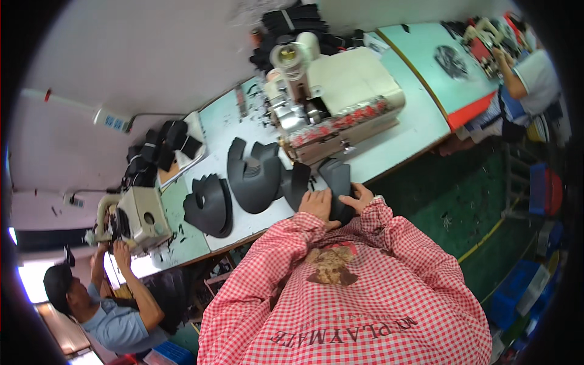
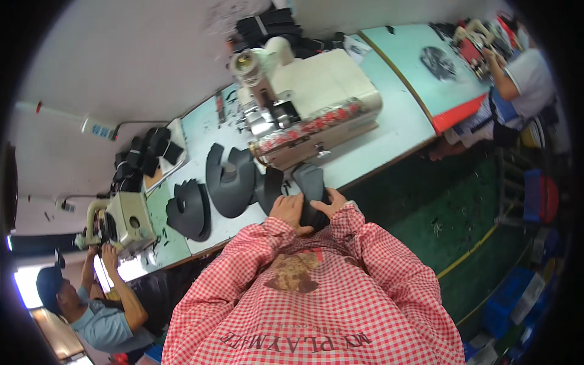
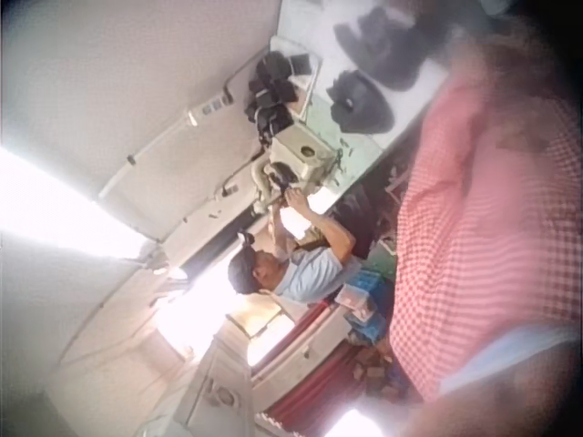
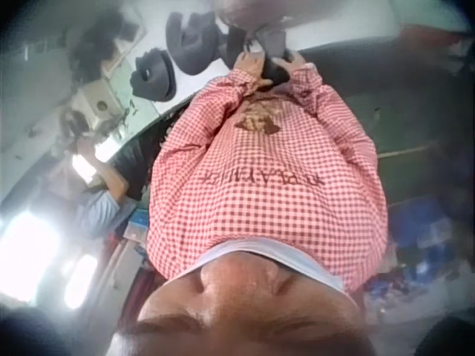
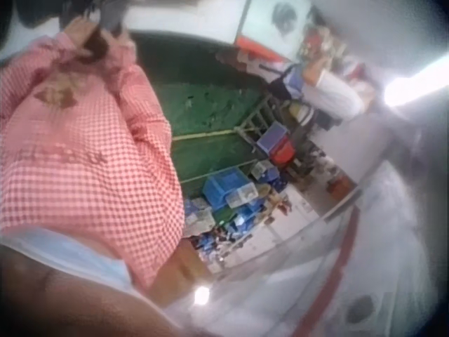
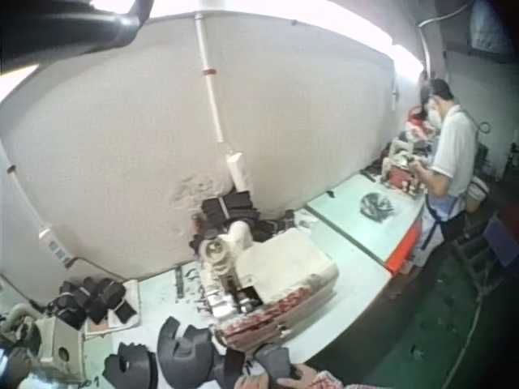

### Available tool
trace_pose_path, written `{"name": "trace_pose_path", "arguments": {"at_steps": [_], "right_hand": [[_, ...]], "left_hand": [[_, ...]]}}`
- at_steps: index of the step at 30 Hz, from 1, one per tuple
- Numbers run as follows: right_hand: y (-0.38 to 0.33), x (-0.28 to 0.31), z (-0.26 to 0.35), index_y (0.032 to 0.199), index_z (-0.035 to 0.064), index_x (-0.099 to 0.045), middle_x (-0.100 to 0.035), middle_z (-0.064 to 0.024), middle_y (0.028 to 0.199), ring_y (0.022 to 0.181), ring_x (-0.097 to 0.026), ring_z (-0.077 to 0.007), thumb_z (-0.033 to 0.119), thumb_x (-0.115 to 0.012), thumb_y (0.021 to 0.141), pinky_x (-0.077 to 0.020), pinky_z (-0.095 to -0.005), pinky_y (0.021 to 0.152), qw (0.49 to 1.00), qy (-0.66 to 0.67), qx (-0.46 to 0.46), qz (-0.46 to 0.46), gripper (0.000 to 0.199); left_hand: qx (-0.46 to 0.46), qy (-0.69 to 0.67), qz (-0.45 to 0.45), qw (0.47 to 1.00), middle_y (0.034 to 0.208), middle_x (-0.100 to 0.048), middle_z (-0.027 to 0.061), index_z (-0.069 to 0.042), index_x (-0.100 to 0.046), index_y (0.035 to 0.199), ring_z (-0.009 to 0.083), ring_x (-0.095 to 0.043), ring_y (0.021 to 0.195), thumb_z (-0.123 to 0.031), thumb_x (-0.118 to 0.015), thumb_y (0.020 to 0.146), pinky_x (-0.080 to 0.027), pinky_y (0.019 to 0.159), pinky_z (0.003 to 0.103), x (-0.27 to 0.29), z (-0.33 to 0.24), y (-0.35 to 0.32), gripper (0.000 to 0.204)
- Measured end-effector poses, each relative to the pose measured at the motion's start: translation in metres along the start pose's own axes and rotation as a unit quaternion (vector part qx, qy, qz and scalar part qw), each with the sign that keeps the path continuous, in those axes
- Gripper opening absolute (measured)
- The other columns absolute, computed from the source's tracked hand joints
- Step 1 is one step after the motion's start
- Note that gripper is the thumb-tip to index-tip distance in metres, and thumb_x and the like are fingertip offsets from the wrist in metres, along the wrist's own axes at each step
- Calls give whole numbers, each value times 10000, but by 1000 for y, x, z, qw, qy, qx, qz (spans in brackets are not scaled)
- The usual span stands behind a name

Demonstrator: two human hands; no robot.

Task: The person stitches shoe parts together using an industrial sewing machine.

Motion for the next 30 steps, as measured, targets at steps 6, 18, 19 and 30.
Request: {"name": "trace_pose_path", "arguments": {"at_steps": [6, 18, 19, 30], "right_hand": [[-19, 3, -6, 1393, -8, -216, -388, -296, 1329, 1144, -497, -326, 165, -744, 706, -519, -383, 743, 988, 67, -127, 64, 884], [2, 0, -7, 1154, -59, -506, -617, -223, 1018, 938, -623, -272, 300, -780, 620, -501, -341, 817, 979, -181, 4, -98, 700], [4, 2, -13, 1154, -59, -506, -617, -223, 1018, 938, -623, -272, 300, -780, 620, -501, -341, 817, 979, -180, 4, -100, 700], [-2, 6, -3, 1189, -78, -496, -559, -262, 1147, 1074, -552, -347, 481, -741, 603, -442, -388, 914, 978, -190, -58, -68, 846]], "left_hand": [[93, -115, 91, 985, 1080, -560, 291, 101, -403, 1237, 393, -536, 1039, -385, -627, 652, -407, 924, 422, 0, 15, 7, 793], [75, -19, 97, 992, 1153, -527, 291, 122, -350, 1273, 395, -511, 1090, -474, -660, 619, -394, 967, 397, -14, 1, 12, 938], [84, -87, 104, 987, 1174, -519, 289, 105, -350, 1284, 387, -508, 1107, -440, -664, 625, -393, 971, 386, -7, 0, 12, 911], [99, -879, 27, 466, 1214, -508, 245, 128, -385, 1257, 339, -523, 1105, -233, -408, 753, -416, 964, 410, 50, 75, -26, 620]]}}
Point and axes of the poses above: each hand's wrist, its own y-axis towards the middle knuckle, its own x-axis out of the back of the hand, z = x × y, the point moved 8 cm from there along y, towards the middle knuckle
